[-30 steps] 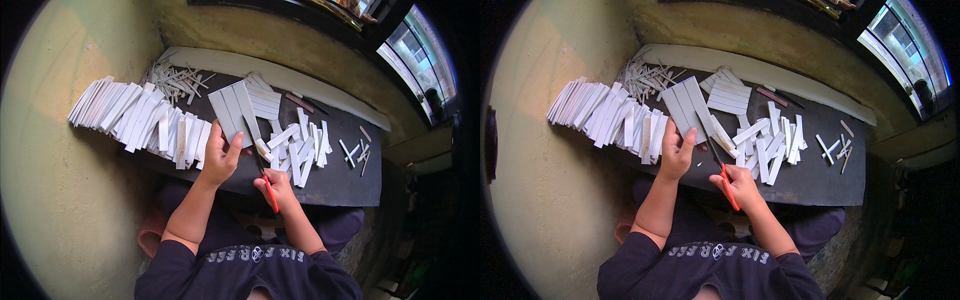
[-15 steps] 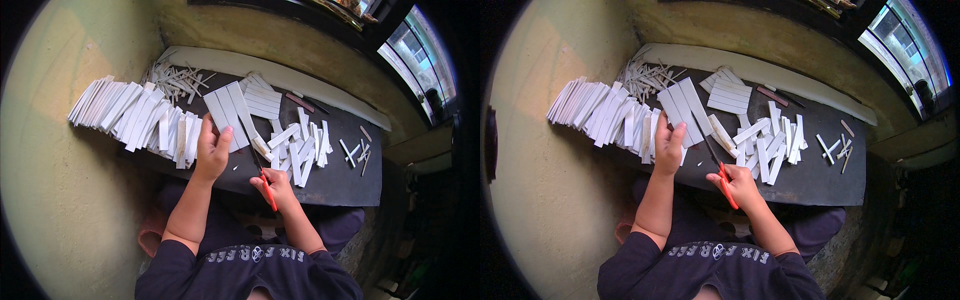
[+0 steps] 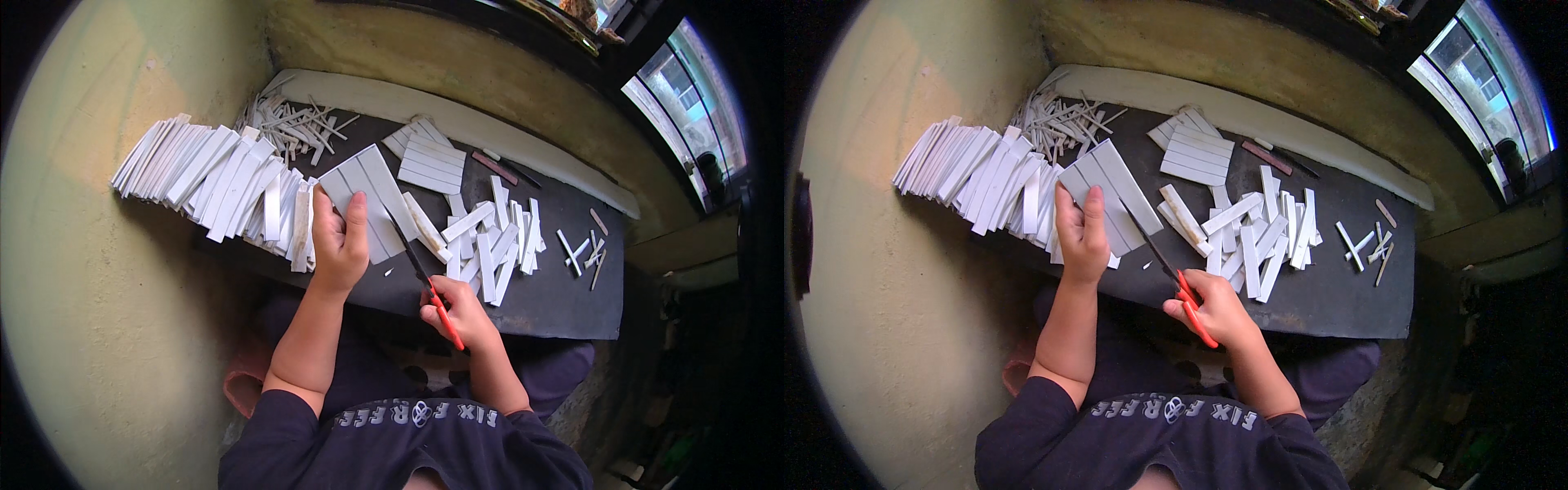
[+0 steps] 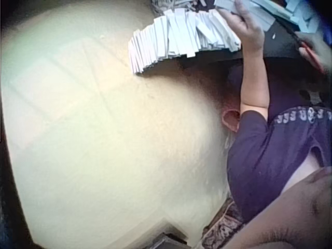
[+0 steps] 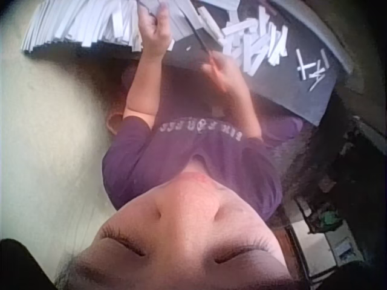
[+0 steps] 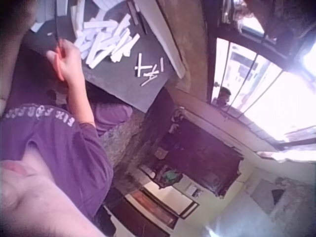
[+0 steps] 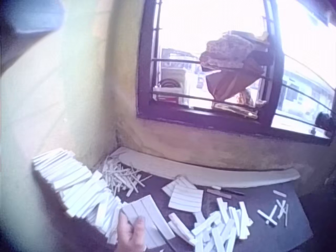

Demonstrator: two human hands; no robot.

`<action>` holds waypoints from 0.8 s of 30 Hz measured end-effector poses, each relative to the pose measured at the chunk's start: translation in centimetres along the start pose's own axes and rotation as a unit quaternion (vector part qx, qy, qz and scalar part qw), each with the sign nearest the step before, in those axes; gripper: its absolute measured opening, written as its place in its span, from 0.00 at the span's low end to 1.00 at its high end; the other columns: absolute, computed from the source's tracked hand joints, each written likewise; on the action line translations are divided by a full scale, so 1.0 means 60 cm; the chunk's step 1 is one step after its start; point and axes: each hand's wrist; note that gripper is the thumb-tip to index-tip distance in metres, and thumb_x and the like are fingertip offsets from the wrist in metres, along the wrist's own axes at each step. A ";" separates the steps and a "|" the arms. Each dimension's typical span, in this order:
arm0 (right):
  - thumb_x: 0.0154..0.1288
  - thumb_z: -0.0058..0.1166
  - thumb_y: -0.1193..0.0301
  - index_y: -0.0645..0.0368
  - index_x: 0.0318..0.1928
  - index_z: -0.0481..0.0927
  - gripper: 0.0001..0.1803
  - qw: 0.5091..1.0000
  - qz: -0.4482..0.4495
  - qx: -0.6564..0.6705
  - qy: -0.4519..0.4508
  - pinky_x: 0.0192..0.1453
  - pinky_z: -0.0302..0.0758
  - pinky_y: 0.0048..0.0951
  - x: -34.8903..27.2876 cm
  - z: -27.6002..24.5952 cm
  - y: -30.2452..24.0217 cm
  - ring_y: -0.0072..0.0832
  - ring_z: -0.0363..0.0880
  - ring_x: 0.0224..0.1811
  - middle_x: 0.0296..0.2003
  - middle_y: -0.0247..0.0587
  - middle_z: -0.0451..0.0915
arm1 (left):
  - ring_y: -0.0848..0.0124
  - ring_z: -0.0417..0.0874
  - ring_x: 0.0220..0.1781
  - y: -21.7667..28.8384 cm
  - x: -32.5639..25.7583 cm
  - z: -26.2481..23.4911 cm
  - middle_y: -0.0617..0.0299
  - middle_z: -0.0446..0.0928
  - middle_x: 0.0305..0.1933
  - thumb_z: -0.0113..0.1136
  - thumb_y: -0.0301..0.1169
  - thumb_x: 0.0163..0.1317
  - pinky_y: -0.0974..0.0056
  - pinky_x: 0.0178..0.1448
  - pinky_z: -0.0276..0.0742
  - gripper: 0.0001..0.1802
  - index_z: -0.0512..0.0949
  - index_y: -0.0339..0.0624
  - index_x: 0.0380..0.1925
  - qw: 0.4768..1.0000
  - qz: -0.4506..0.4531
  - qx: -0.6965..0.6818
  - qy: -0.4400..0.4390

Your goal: The person sits on the floor and uses red-handled scissors to cut a stack of white paper sheets into narrow strips. The person repeatedly picks up sheets, aligns them, and cuts them, placing the resulting strips on the table.

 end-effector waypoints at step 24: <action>0.52 0.54 0.63 0.64 0.28 0.71 0.15 0.995 0.046 0.083 -0.008 0.31 0.67 0.31 -0.012 -0.006 -0.009 0.35 0.70 0.24 0.21 0.44 0.70 | 0.78 0.71 0.43 -0.005 -0.019 0.022 0.59 0.71 0.42 0.47 0.26 0.64 0.73 0.47 0.67 0.13 0.60 0.36 0.47 0.996 -0.047 -0.030 -0.073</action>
Point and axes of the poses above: each hand's wrist, its own x-axis towards the middle knuckle, its own z-axis out of the palm, y = z × x
